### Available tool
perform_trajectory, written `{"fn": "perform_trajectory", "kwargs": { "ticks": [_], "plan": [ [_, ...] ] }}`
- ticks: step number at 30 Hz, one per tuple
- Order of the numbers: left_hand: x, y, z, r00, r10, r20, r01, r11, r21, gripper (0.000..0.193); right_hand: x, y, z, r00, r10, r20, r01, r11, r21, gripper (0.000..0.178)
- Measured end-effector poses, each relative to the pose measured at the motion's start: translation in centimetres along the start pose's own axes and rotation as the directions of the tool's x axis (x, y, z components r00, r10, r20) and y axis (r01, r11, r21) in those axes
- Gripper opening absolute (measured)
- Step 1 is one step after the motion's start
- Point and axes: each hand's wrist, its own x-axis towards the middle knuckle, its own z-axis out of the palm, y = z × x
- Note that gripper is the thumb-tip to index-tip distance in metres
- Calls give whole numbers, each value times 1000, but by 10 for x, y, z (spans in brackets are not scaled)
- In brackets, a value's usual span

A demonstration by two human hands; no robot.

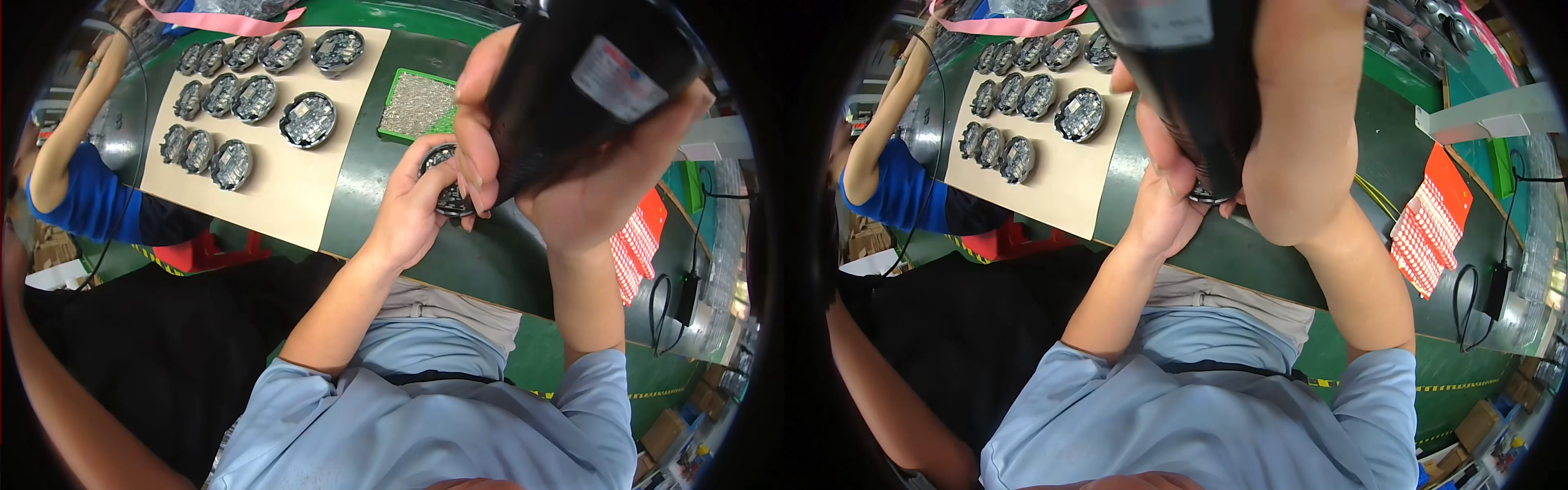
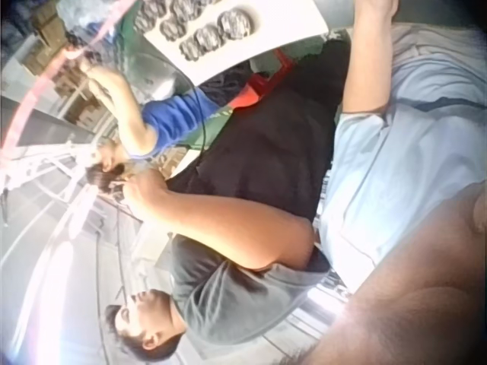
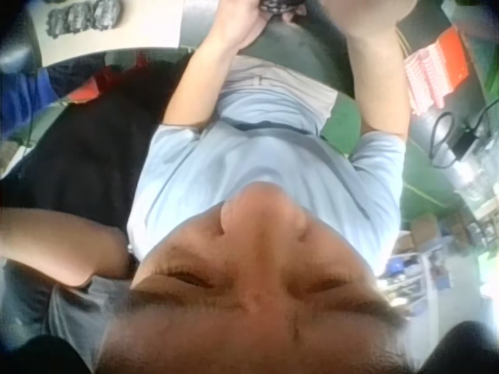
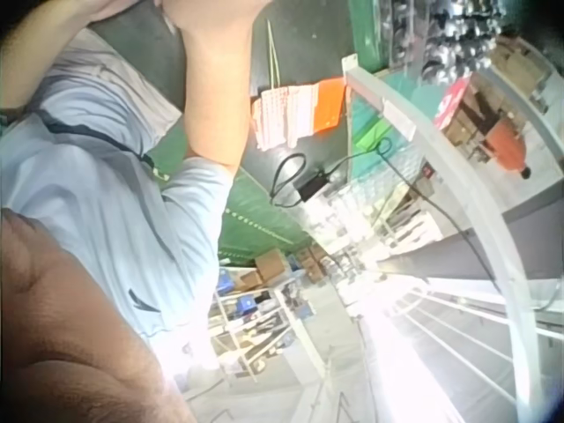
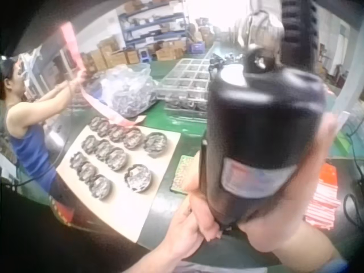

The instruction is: Assembling components onto circuit boards using an electric screwdriver.

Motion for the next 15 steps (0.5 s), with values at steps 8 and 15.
{"fn": "perform_trajectory", "kwargs": {
  "ticks": [8,15],
  "plan": [
    [3,-8,-12,997,8,70,-12,998,58,28,0,13,5,996,-78,-33,80,994,76,121],
    [-3,1,-1,1000,-8,28,8,1000,5,28,0,-6,-12,993,-42,106,23,984,177,120]
  ]
}}
